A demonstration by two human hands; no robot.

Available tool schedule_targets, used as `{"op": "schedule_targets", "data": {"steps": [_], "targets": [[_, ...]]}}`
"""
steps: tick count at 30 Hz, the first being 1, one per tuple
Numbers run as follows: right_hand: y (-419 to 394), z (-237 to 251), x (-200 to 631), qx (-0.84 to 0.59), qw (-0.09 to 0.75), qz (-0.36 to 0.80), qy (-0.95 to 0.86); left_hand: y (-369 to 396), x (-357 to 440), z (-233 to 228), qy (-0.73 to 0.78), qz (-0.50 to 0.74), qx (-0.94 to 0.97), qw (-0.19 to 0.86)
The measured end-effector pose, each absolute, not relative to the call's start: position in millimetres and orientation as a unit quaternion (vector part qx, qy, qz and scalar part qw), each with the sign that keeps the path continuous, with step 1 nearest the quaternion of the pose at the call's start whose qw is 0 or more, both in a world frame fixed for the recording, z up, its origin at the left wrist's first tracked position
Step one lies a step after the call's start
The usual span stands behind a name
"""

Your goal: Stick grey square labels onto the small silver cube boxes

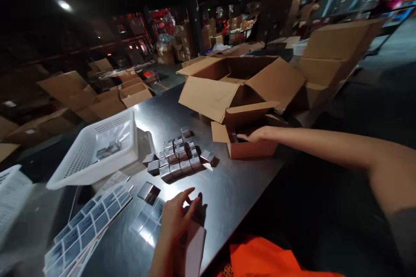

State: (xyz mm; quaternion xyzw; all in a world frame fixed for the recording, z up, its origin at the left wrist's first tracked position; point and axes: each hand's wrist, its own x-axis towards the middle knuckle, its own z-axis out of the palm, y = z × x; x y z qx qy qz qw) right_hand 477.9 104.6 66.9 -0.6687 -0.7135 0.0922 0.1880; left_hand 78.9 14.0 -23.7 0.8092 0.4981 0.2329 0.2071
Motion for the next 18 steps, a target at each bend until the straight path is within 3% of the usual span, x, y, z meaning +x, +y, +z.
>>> {"op": "schedule_targets", "data": {"steps": [3,6,8,10,12,18], "targets": [[87,101,464,-0.688,0.09,0.102,-0.712,19,68,-10,0.568,0.294,0.754,0.147],[54,124,423,-0.648,0.071,0.069,-0.755,21,63,18,0.633,0.355,0.685,0.066],[33,126,385,-0.529,0.184,0.02,-0.828,21,66,37,0.639,0.402,0.653,0.051],[16,116,343,-0.4,0.305,0.074,-0.861,21,71,54,0.636,0.435,0.637,0.028],[8,100,300,-0.3,0.371,0.16,-0.864,13,76,68,0.634,0.453,0.626,-0.004],[16,74,213,-0.216,0.354,0.447,-0.793,-36,55,95,0.618,0.467,0.622,-0.116]]}}
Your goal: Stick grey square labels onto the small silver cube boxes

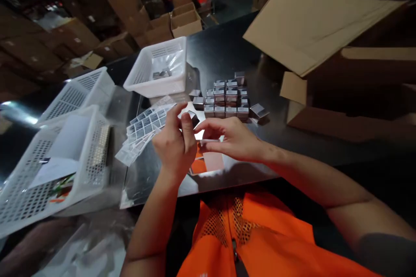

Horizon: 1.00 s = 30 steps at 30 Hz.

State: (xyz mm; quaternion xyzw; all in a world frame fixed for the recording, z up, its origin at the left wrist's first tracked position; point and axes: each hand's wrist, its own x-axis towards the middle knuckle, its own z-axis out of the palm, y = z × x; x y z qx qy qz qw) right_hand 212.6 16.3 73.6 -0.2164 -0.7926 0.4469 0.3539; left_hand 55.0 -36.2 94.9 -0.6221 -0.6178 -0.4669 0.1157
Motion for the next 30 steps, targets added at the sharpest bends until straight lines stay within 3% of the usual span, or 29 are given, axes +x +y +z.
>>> {"op": "schedule_targets", "data": {"steps": [7,11,13,16,20,23,26,30], "targets": [[38,57,206,-0.279,0.337,0.504,-0.745,-13,12,69,-0.754,-0.288,-0.578,0.123],[56,31,213,-0.32,0.267,0.439,-0.796,18,19,41,-0.772,-0.215,-0.595,0.057],[62,16,215,-0.315,0.288,0.355,-0.832,28,26,29,-0.767,-0.201,-0.608,0.041],[65,-2,215,-0.291,0.347,0.219,-0.864,35,31,16,-0.762,-0.195,-0.617,0.023],[67,-5,227,-0.17,0.404,0.131,-0.889,37,20,2,-0.779,-0.185,-0.598,0.022],[80,1,247,-0.247,0.503,0.024,-0.828,33,11,-4,-0.777,-0.196,-0.598,0.012],[102,-1,262,-0.441,0.457,-0.036,-0.771,24,14,-2,-0.739,-0.26,-0.621,-0.037],[121,-15,266,-0.477,0.394,-0.029,-0.785,9,26,6,-0.648,-0.366,-0.641,-0.187]]}}
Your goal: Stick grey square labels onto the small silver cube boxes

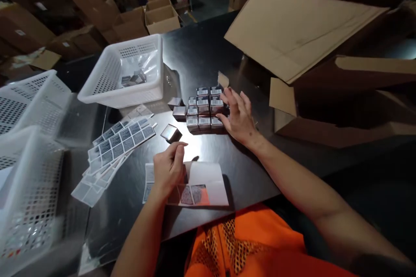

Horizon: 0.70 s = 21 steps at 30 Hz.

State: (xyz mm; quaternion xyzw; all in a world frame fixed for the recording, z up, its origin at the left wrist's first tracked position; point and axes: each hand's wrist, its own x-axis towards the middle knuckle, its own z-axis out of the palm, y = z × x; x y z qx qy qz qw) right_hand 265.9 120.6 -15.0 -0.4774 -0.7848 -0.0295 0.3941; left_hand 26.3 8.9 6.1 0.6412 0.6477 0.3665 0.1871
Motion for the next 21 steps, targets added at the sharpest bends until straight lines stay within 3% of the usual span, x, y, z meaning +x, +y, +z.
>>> {"op": "schedule_targets", "data": {"steps": [3,7,10,13,16,21], "targets": [[120,-22,266,-0.448,0.46,-0.005,-0.767,3,34,11,0.62,0.398,0.604,0.303],[106,-25,260,-0.301,0.565,0.021,-0.768,6,37,11,0.627,0.405,0.539,0.391],[88,-18,249,-0.17,0.563,0.028,-0.809,10,35,10,0.596,0.414,0.516,0.455],[71,-5,242,-0.058,0.509,0.052,-0.857,10,34,10,0.579,0.413,0.535,0.455],[58,10,246,-0.112,0.491,0.125,-0.855,8,36,12,0.599,0.417,0.54,0.419],[45,24,255,-0.277,0.522,0.407,-0.696,5,41,13,0.605,0.416,0.562,0.382]]}}
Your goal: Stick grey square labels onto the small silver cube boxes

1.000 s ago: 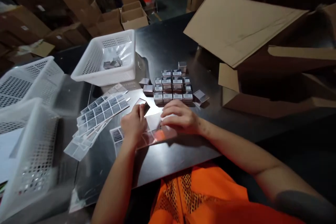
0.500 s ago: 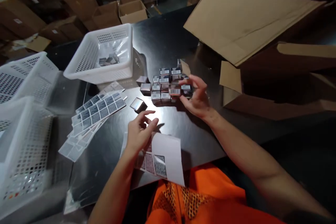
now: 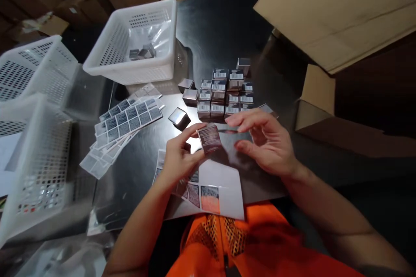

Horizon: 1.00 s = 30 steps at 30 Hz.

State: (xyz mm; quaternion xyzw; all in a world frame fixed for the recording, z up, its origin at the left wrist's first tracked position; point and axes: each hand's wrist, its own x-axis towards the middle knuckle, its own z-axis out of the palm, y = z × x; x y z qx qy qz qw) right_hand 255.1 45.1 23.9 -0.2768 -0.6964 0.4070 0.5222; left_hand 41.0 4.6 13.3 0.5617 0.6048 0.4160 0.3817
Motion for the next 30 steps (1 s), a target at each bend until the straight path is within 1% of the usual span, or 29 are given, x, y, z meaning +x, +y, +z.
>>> {"op": "schedule_targets", "data": {"steps": [3,5,9,12,30], "targets": [[44,26,252,-0.342,0.505,0.511,-0.606,3,43,13,0.593,0.397,0.582,0.389],[45,27,250,-0.368,0.464,0.563,-0.577,3,43,11,0.591,0.376,0.596,0.393],[49,28,253,-0.369,0.376,0.645,-0.553,1,42,7,0.586,0.353,0.618,0.386],[51,27,255,-0.375,0.359,0.661,-0.541,-1,42,4,0.58,0.343,0.632,0.383],[51,29,257,-0.38,0.347,0.659,-0.548,-5,43,-1,0.563,0.35,0.645,0.38]]}}
